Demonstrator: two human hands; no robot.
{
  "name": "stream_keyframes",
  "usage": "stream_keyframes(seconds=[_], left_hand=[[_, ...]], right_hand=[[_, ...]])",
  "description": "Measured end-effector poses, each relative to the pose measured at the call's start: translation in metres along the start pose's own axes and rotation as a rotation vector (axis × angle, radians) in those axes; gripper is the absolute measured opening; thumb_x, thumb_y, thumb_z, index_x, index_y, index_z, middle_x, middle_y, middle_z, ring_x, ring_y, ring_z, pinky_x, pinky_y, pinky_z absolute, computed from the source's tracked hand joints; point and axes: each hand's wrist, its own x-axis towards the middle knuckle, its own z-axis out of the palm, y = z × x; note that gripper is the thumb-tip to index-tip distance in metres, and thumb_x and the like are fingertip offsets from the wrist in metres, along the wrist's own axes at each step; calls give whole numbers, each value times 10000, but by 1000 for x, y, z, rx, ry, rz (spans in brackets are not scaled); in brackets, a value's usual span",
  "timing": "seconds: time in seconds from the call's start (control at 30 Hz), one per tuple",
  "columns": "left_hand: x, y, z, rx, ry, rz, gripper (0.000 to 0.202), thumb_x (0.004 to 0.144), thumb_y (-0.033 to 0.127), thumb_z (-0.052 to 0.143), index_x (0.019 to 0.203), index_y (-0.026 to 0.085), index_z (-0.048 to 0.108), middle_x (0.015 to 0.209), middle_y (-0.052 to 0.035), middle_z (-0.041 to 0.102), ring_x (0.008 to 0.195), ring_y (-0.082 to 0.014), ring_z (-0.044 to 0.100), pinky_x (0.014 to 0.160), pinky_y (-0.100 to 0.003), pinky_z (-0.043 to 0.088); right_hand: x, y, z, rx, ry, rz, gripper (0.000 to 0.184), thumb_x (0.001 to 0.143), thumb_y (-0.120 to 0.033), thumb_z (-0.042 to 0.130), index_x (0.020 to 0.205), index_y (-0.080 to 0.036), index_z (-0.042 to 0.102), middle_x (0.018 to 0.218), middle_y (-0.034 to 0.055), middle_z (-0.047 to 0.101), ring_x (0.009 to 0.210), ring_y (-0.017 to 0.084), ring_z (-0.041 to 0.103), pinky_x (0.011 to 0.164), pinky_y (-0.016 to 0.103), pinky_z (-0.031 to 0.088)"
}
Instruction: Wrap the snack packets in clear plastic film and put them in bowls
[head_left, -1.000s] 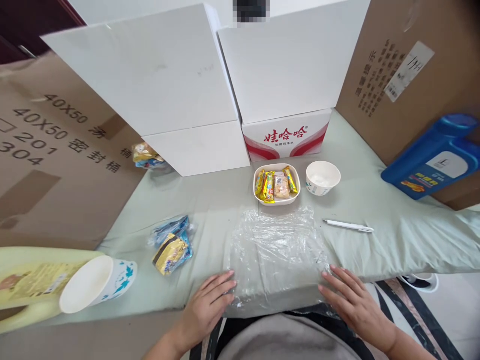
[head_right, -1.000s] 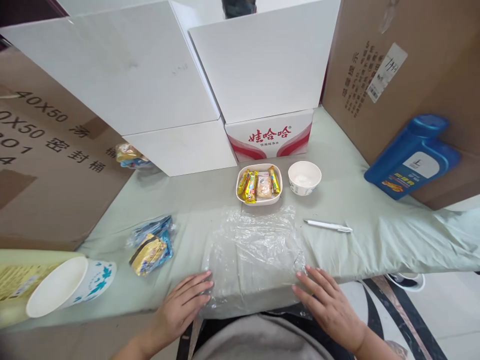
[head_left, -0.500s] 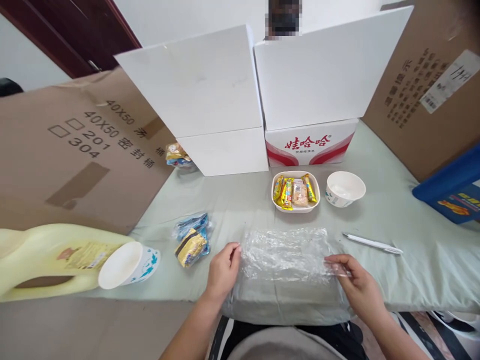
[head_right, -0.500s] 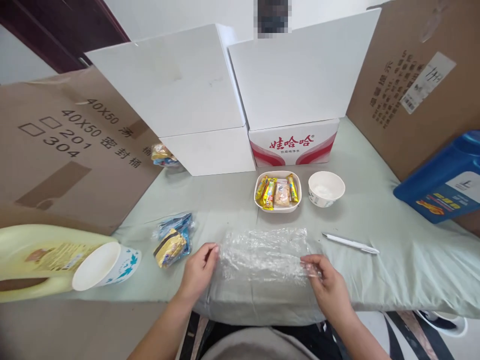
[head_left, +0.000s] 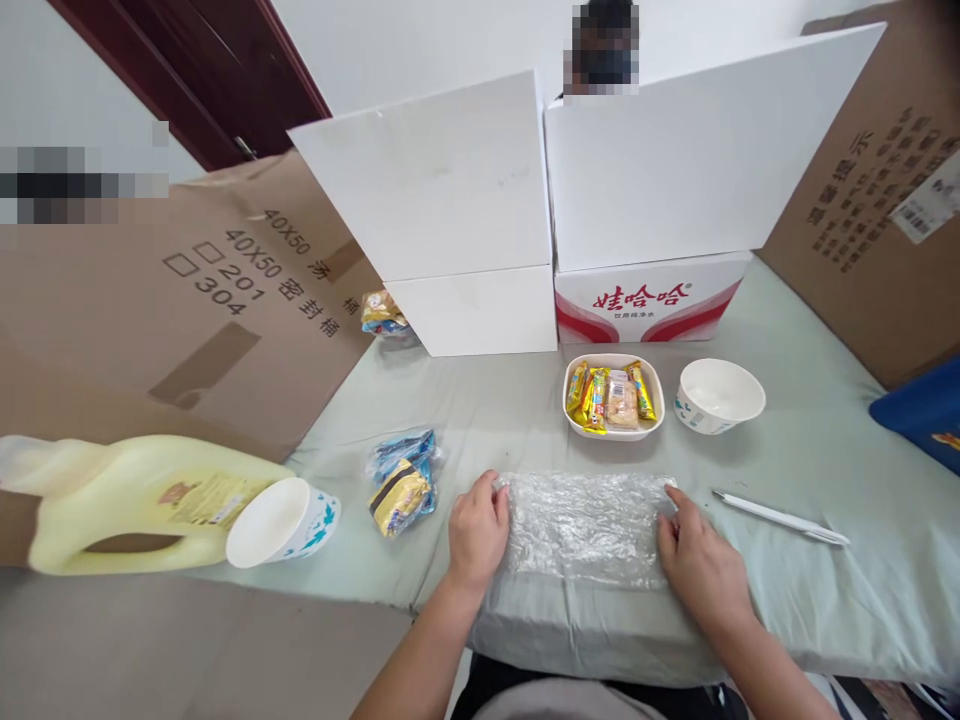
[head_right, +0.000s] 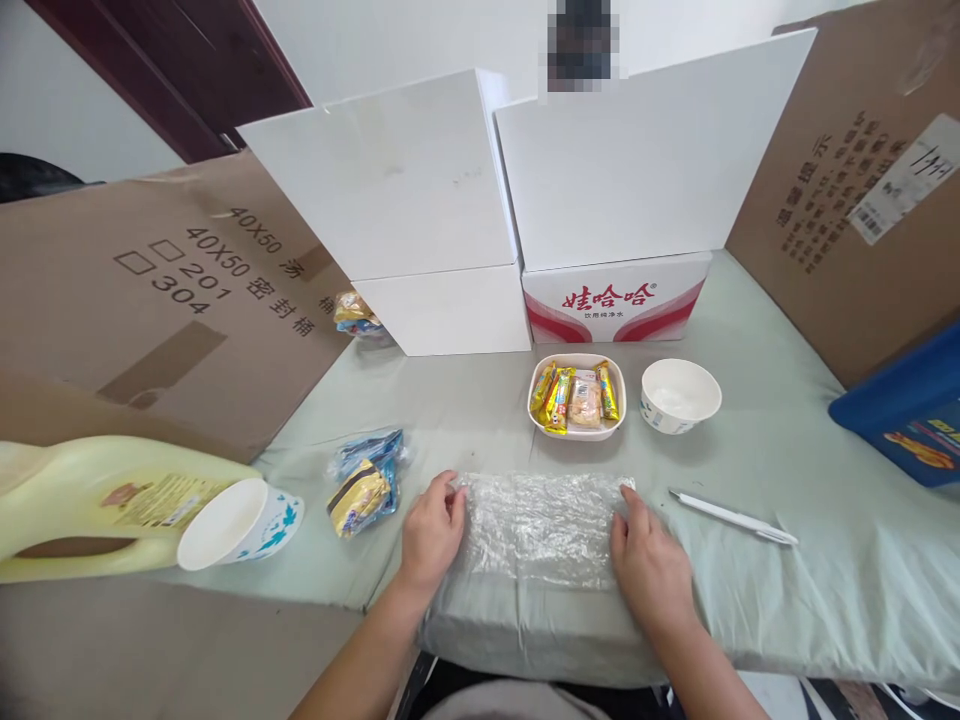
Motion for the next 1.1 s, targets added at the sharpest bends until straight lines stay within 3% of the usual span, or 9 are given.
stream_keyframes(seconds=[0.1,0.3,0.4,0.53,0.6,0.7,0.83,0.93,1.1], left_hand=[[6,1,2,-60,101,61,235,950,306,459,1019,161,631,820,-71,703,737,-215,663,741,-326,489],[18,10,-1,19,77,107,231,949,281,455,1010,130,619,877,-107,669,798,-251,636,721,-372,489],[12,24,-12,-6,98,221,208,955,239,442,943,148,629,886,-112,639,847,-255,603,760,-392,476],[4,38,-16,-219,-196,563,186,954,210,451,947,184,635,903,-69,664,892,-218,606,825,-373,485],[1,40,-11,-239,-311,650,210,948,257,488,1094,184,621,1088,-88,665,1082,-249,577,946,-427,457],[-1,39,-1,-177,-409,687,415,938,323,524,1329,189,501,1407,-108,500,1349,-289,382,1087,-500,346],[-4,36,7,-99,-473,709,605,927,411,540,1467,230,334,1548,-84,307,1445,-298,203,1135,-537,262],[-5,35,8,-76,-482,717,658,929,445,525,1500,253,259,1570,-69,257,1454,-288,176,1148,-530,235],[-5,36,11,-54,-482,707,662,929,448,529,1503,282,245,1580,-50,231,1457,-282,170,1158,-524,209]], right_hand=[[-1,1,1,15,20,-21,343,956,-284,348,1213,-129,514,958,107,718,721,221,688,561,306,467],[-1,1,2,14,-10,-13,334,956,-265,354,1224,-131,502,938,102,706,728,219,679,575,312,478],[2,1,-5,37,-35,-12,326,958,-280,368,1217,-142,510,949,99,679,712,209,655,564,311,479],[9,-6,-23,33,105,-68,315,949,-329,414,1144,-138,572,1021,139,623,883,262,615,733,386,508],[12,-14,-31,37,134,-145,281,944,-306,436,1109,-149,600,1067,142,616,992,288,579,854,443,476],[13,-32,-35,97,42,-296,237,945,-229,441,1077,-167,628,1099,107,642,1081,268,554,967,448,417],[11,-48,-23,137,-129,-502,323,943,-250,456,1228,-178,591,1273,70,613,1248,251,482,1064,415,355],[13,-40,-7,96,-239,-600,500,934,-345,479,1402,-175,448,1445,75,473,1358,256,376,1101,437,316],[19,6,12,-14,-268,-432,621,948,-462,399,1490,-177,301,1530,91,326,1423,265,259,1138,515,217]])
